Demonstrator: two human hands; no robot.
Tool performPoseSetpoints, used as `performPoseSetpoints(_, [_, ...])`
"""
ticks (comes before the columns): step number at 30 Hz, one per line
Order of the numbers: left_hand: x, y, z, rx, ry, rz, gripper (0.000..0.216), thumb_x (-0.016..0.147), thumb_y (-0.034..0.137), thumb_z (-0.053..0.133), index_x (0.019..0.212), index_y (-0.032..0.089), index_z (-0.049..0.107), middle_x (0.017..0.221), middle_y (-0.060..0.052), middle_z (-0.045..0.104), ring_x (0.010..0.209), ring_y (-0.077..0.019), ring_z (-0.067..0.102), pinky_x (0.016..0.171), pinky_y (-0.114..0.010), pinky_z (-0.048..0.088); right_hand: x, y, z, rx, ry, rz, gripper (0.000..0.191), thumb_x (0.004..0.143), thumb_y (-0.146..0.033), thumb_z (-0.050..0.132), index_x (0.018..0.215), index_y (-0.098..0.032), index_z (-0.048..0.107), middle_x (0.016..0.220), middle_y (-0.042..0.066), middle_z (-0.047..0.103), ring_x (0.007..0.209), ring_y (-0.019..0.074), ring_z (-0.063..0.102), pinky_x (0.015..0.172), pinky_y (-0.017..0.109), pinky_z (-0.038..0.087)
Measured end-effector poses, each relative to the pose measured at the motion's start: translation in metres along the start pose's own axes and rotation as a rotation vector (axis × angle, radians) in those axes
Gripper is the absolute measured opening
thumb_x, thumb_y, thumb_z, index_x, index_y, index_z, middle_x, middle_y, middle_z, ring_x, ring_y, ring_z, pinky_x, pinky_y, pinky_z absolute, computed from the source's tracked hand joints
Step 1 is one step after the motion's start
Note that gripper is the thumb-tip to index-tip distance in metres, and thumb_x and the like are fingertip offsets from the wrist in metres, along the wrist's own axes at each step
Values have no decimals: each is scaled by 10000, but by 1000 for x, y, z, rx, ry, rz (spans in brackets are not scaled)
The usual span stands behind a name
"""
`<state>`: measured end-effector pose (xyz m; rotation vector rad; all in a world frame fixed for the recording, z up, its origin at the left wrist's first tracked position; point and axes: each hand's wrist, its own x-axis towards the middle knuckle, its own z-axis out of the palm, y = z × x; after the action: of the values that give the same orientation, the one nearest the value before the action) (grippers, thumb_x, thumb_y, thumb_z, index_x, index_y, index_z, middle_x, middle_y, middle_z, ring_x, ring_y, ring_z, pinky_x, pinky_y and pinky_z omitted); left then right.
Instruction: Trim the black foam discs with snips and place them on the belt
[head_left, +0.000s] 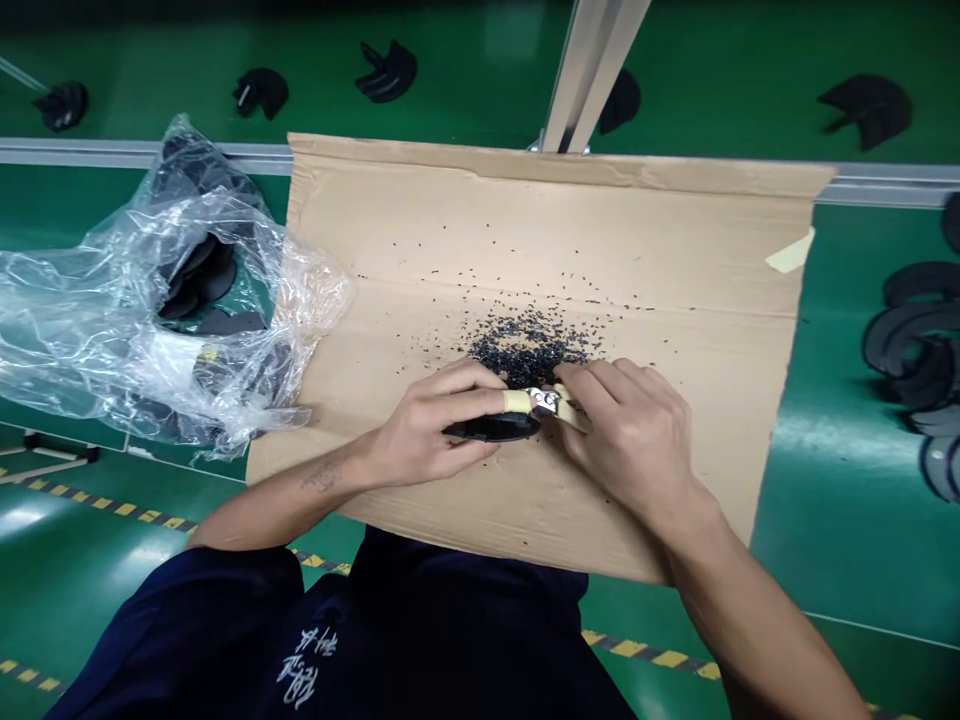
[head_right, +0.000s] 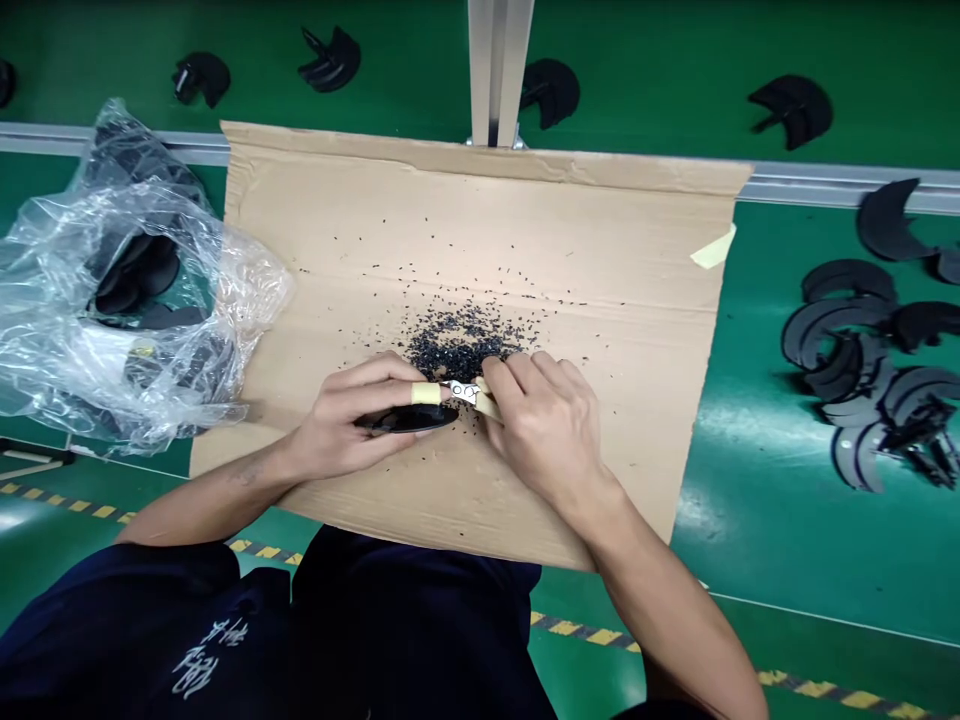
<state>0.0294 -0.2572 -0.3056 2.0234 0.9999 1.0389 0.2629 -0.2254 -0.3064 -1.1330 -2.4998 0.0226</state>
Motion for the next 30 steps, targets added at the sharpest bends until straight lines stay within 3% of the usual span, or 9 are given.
performPoseSetpoints(4, [2, -1, -1, 134, 49, 7, 311, 885, 156, 736, 1191, 205, 714, 982, -61, 731, 915, -163, 646, 827, -332, 545, 0, 2, -1, 70, -34, 20, 159, 883, -168, 596, 1018, -165, 679, 821, 85, 719, 735, 235, 604, 637, 356, 410])
performPoseSetpoints(8, [3, 0, -2, 37, 190, -47, 262, 890, 269, 765, 1143, 210, 733, 975, -54, 766, 862, -148, 680, 752, -285, 560, 2, 1, -4, 453, -68, 109, 151, 922, -255, 640, 1058, -198, 671, 911, 79, 744, 775, 226, 664, 692, 348, 497])
performPoseSetpoints(11, [2, 1, -1, -69, 210, -78, 248, 878, 271, 779, 1099, 177, 719, 976, -69, 769, 876, -150, 711, 748, -261, 592, 4, -3, -5, 710, -69, 116, 135, 933, -312, 670, 1025, -213, 672, 863, 54, 728, 732, 190, 657, 669, 321, 500])
performPoseSetpoints(14, [1, -1, -2, -28, 169, -5, 261, 881, 216, 765, 1123, 171, 678, 988, -71, 759, 940, -166, 722, 841, -292, 613, 2, -6, -4, 638, 24, -2, 72, 944, -236, 626, 991, -205, 672, 769, 38, 679, 680, 179, 596, 626, 325, 445])
performPoseSetpoints(18, [0, -5, -4, 289, 45, 121, 341, 919, 141, 670, 1258, 156, 639, 1067, -102, 727, 976, -189, 689, 858, -336, 600, -1, -8, -2, 334, 150, -199, 96, 923, -141, 608, 978, -182, 675, 692, 26, 634, 614, 175, 490, 556, 352, 316])
performPoseSetpoints(20, [-1, -6, -3, 382, -11, 133, 340, 925, 114, 633, 1261, 165, 645, 1082, -105, 705, 988, -197, 669, 863, -356, 592, -1, -10, -4, 349, 144, -237, 115, 918, -125, 613, 988, -191, 676, 681, 11, 626, 598, 165, 473, 549, 352, 300])
performPoseSetpoints(23, [-4, -7, -2, 341, -29, 117, 343, 927, 71, 576, 1240, 190, 653, 1104, -97, 684, 1023, -193, 657, 878, -356, 593, 0, -9, -10, 640, 74, -187, 120, 923, -170, 642, 1029, -219, 668, 711, 6, 645, 611, 158, 528, 572, 339, 381])
performPoseSetpoints(26, [-4, -8, -2, 184, -25, 41, 370, 928, 59, 548, 1259, 195, 641, 1138, -102, 674, 1052, -190, 657, 878, -345, 596, 2, -2, -14, 851, 65, -18, 140, 905, -196, 679, 1036, -244, 668, 771, 24, 680, 644, 171, 601, 607, 344, 470])
performPoseSetpoints(30, [-3, -6, -5, -6, 0, -26, 354, 943, 122, 609, 1288, 194, 639, 1122, -104, 683, 1063, -183, 655, 888, -334, 590, 3, 11, -10, 505, 94, 76, 152, 909, -174, 626, 1037, -237, 677, 843, 64, 713, 705, 206, 628, 641, 363, 475])
